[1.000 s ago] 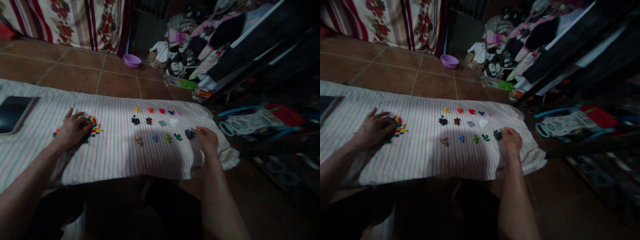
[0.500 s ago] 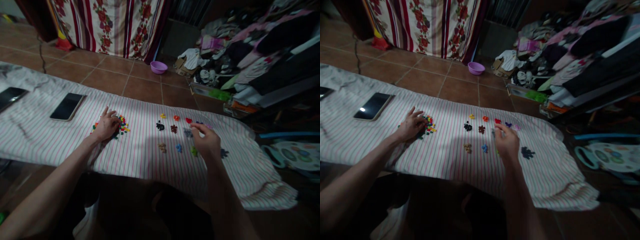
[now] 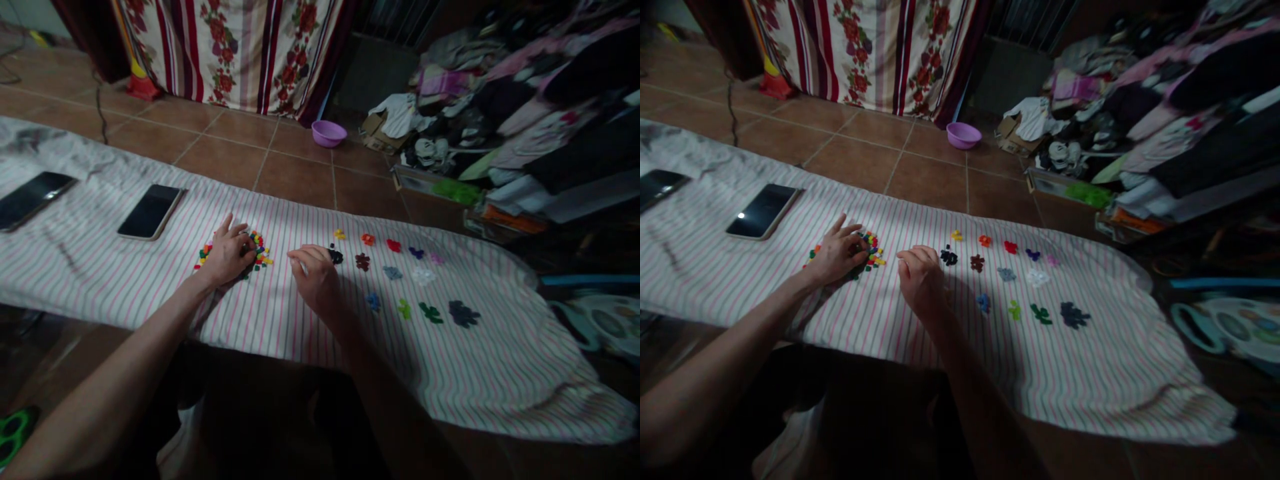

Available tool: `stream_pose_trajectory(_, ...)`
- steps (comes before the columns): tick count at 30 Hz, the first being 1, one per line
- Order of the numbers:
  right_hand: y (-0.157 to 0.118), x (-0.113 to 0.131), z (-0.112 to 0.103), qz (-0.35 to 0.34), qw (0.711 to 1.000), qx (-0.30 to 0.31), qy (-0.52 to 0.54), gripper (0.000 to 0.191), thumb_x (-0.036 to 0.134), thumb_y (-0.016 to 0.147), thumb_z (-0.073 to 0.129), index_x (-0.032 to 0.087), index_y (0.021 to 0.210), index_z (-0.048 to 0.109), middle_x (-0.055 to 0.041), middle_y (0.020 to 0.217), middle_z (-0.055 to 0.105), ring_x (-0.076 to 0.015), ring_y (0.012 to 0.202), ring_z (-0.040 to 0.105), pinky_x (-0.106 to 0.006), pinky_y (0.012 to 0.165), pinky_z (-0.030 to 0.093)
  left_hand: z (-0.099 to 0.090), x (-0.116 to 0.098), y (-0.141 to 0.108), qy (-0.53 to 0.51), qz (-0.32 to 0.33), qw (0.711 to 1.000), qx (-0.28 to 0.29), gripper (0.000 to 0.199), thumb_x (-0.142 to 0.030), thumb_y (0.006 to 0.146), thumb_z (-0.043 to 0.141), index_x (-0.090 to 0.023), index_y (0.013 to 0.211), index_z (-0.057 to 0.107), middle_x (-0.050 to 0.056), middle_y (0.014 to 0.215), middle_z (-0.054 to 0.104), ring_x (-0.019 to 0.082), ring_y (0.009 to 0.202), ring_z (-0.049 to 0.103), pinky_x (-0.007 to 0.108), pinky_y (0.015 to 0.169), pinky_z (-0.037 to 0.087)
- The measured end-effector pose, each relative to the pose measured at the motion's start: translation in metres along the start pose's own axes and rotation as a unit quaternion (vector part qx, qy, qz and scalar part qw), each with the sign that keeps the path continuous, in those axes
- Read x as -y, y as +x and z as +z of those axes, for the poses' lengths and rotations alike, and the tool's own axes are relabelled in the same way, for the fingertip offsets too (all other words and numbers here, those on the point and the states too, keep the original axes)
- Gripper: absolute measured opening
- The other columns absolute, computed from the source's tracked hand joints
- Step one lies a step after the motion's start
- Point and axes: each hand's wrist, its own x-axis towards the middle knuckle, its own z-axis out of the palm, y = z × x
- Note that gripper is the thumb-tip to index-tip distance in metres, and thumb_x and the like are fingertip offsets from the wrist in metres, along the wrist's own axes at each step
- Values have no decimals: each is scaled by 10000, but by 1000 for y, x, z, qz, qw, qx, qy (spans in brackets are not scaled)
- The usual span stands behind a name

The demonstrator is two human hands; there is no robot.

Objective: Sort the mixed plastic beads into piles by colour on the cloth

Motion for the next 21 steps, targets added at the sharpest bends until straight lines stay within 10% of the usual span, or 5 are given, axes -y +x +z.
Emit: stream_pose_trajectory(21, 8, 26, 31, 38, 992, 82, 86, 249, 133, 876, 518, 212, 1040, 689, -79, 1005, 701, -209, 934, 637, -367, 869, 521, -35, -25, -12, -92, 45, 992, 75, 91, -175, 832, 487, -229, 879, 543, -8, 901, 671, 183, 939, 633, 581, 1162, 248)
